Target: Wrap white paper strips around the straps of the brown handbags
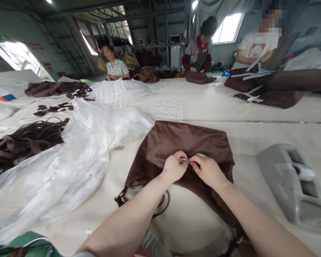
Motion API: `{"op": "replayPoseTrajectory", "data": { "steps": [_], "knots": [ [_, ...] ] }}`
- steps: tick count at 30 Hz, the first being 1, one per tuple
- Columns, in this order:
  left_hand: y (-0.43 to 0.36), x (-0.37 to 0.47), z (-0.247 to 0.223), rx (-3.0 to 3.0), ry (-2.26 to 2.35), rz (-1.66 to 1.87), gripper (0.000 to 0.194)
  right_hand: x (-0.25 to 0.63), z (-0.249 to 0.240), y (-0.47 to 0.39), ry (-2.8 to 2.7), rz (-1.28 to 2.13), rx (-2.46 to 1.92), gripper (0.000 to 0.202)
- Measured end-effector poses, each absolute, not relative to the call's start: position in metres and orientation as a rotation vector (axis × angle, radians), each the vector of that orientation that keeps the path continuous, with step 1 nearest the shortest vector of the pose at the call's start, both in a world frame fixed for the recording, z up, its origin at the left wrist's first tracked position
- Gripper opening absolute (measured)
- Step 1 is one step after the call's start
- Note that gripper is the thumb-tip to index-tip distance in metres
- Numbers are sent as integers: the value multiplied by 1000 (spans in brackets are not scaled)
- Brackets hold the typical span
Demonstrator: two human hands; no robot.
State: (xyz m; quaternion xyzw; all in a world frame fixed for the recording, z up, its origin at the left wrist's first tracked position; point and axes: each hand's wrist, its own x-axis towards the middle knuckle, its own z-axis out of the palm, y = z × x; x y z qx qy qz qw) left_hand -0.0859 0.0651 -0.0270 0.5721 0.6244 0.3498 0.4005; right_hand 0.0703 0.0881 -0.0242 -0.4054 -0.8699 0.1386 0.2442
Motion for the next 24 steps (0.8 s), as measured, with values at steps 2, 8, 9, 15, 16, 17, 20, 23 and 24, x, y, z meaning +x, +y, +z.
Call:
{"op": "replayPoseTrajectory", "data": {
  "steps": [2, 8, 9, 15, 16, 17, 20, 23, 24],
  "knots": [
    [67, -82, -28, 1236, 1511, 940, 18, 69, -22, 87, -2436, 290, -1132, 16],
    [66, -80, -18, 857, 1369, 1023, 16, 70, -13, 77, -2608, 116, -1119, 20],
    [66, -81, -17, 837, 1351, 1024, 15, 71, -11, 75, -2635, 99, -1112, 20],
    [60, -88, -13, 838, 1317, 973, 9, 70, -3, 64, -2766, -7, -1134, 20],
    [60, -89, -12, 844, 1309, 967, 7, 69, -2, 64, -2775, -15, -1138, 20],
    [59, -89, -12, 847, 1291, 963, 4, 69, -1, 63, -2780, -21, -1136, 20],
    [59, -90, -12, 844, 1270, 946, 10, 70, -1, 63, -2782, -26, -1114, 23],
    [60, -89, -15, 865, 1358, 917, 15, 72, -3, 64, -2777, -9, -1099, 25],
    [60, -89, -16, 875, 1373, 907, 12, 72, -5, 64, -2769, 6, -1094, 25]
  ]
}}
